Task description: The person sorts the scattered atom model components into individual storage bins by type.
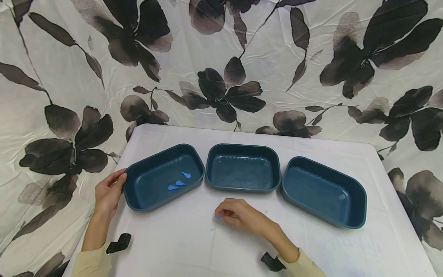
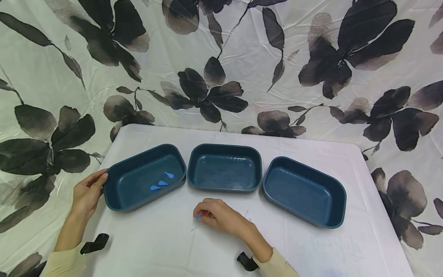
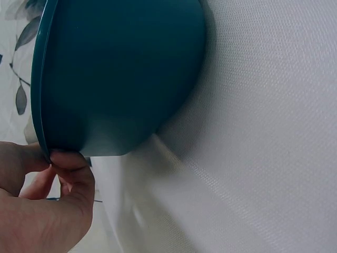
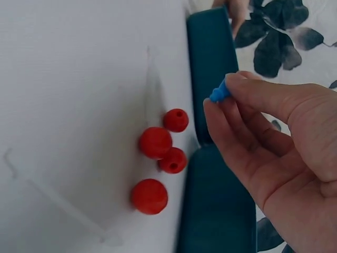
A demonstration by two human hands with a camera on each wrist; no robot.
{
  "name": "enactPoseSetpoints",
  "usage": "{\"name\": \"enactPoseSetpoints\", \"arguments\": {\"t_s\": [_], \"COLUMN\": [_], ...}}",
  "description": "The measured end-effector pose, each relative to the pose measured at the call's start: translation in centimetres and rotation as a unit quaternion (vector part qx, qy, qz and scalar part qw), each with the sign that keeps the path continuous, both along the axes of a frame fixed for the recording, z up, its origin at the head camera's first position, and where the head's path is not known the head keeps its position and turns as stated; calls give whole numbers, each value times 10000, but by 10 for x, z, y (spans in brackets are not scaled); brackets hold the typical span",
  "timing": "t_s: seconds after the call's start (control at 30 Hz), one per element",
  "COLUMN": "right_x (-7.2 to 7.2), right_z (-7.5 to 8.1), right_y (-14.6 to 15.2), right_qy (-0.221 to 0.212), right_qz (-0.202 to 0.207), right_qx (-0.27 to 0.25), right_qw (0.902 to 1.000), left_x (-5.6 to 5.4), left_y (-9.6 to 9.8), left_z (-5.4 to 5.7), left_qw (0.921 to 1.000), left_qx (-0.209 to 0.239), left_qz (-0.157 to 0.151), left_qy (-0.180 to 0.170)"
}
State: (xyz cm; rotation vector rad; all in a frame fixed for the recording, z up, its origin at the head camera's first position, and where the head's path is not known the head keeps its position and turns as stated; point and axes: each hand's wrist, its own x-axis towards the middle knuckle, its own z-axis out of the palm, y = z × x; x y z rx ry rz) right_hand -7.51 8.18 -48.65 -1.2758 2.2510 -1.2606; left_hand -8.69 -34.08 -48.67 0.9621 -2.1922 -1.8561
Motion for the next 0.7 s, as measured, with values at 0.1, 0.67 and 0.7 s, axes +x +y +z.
{"name": "enactPoseSetpoints", "arguments": {"t_s": [0.1,0.67,0.7], "right_x": [-4,-21,-22], "right_z": [3,18,19], "right_y": [-4,-29,-31], "right_qy": [39,-897,-915], "right_qz": [-10,-104,-109], "right_qx": [-69,-429,-446], "right_qw": [10000,9950,9947], "left_x": [0,0,0], "left_y": [0,-1,-1], "left_z": [-1,0,0], "left_qw": [9997,10000,10000], "left_qx": [-187,-62,-46], "left_qz": [-104,-6,11], "left_qy": [-66,9,11]}}
